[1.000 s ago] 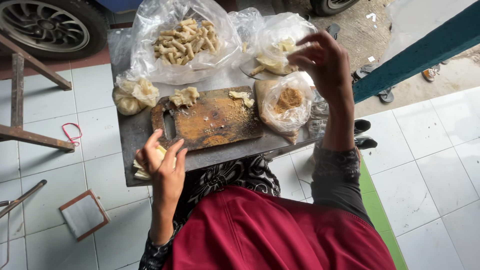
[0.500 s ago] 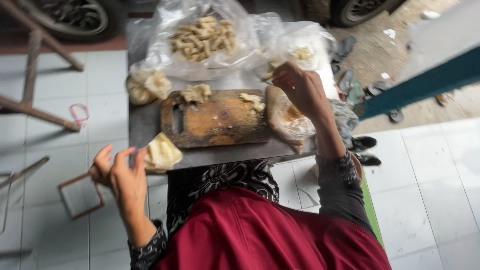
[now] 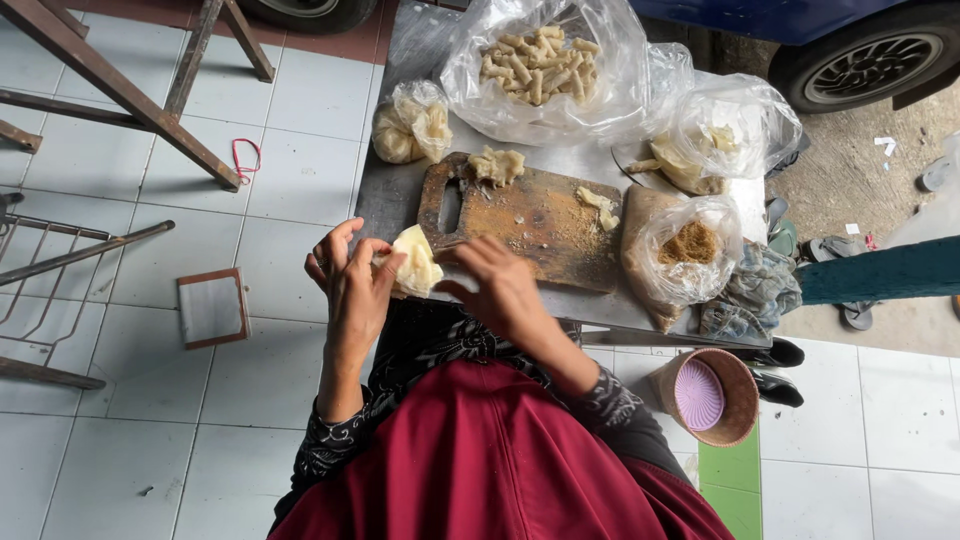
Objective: The person sits at a small table and wraps food rolls by hand. They take thin square pastry wrappers from a stack, place a portion of brown filling from a plastic bag onto each wrapper, fold the wrapper over the filling and roll it closed, then place the finished roll into a plastic bag with other completed rolls.
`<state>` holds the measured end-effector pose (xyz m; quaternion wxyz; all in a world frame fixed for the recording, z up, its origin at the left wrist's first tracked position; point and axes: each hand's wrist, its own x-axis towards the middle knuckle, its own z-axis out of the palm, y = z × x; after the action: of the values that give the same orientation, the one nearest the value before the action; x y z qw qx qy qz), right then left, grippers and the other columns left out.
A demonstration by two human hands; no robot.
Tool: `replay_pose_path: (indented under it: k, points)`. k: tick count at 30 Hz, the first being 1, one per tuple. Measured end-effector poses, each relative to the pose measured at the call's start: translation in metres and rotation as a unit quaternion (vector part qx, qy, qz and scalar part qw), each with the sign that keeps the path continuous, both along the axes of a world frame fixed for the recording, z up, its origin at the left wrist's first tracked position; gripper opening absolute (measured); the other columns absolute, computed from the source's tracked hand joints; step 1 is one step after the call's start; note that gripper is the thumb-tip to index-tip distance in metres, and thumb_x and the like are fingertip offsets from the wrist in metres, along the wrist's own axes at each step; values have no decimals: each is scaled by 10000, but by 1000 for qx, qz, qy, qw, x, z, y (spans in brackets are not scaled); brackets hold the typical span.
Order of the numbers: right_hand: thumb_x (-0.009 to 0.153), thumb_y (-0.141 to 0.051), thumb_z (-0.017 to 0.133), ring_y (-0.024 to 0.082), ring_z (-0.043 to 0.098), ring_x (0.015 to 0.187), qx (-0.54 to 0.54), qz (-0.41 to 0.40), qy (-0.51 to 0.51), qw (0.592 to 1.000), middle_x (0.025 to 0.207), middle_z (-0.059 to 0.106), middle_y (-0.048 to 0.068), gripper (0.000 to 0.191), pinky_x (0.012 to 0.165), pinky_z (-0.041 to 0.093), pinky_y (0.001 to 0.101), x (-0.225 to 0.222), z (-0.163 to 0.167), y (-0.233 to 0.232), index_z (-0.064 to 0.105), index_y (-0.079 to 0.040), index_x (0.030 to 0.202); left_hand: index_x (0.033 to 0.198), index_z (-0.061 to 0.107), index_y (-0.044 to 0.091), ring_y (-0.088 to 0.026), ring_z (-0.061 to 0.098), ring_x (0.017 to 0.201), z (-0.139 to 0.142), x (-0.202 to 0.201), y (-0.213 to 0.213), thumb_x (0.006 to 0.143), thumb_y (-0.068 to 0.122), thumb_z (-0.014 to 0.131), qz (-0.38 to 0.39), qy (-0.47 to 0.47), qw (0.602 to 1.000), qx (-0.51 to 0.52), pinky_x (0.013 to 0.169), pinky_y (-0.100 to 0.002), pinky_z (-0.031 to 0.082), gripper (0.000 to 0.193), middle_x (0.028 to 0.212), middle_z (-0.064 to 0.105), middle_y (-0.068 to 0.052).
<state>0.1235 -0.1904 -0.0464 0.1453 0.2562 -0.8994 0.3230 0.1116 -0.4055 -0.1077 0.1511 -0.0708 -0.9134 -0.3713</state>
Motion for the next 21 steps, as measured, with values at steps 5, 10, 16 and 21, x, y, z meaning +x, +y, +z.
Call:
replay_pose_path:
  k: [5,10,16,21]
  points:
    - [862,-221,810,267,710,902,58,-40,-25,997,987,737,68,270,728,561,375,-16,-19,-40,693,-118,1082,1241,721,98,-313,435,1262,-2,7,-16,1042,252,671,35,3,998,44,1129,-505,274,257,1459,477,-90]
    - [951,-139,704,164,780,899,-228,-63,-193,952,1030,776,53,292,750,642,290,-32,-17,-15,640,-106,1234,1161,736,94,-324,438,1259,3,16,-21,979,283,731,32,21,999,31,1125,-505,296,262,1435,478,-90]
    - [932,-81,719,237,733,843,-22,-110,36,993,981,727,79,230,691,600,332,-22,-30,-16,724,-89,1163,1186,737,98,-295,438,1307,4,5,9,906,239,787,9,48,999,-21,1106,-610,271,317,1452,467,-118]
    - [955,-62,721,176,707,790,-9,-134,-14,991,1016,735,48,183,625,595,308,-24,-55,5,755,-109,1128,1096,743,116,-324,412,1349,1,1,23,861,189,806,18,30,997,-67,1123,-705,170,255,1435,475,-112]
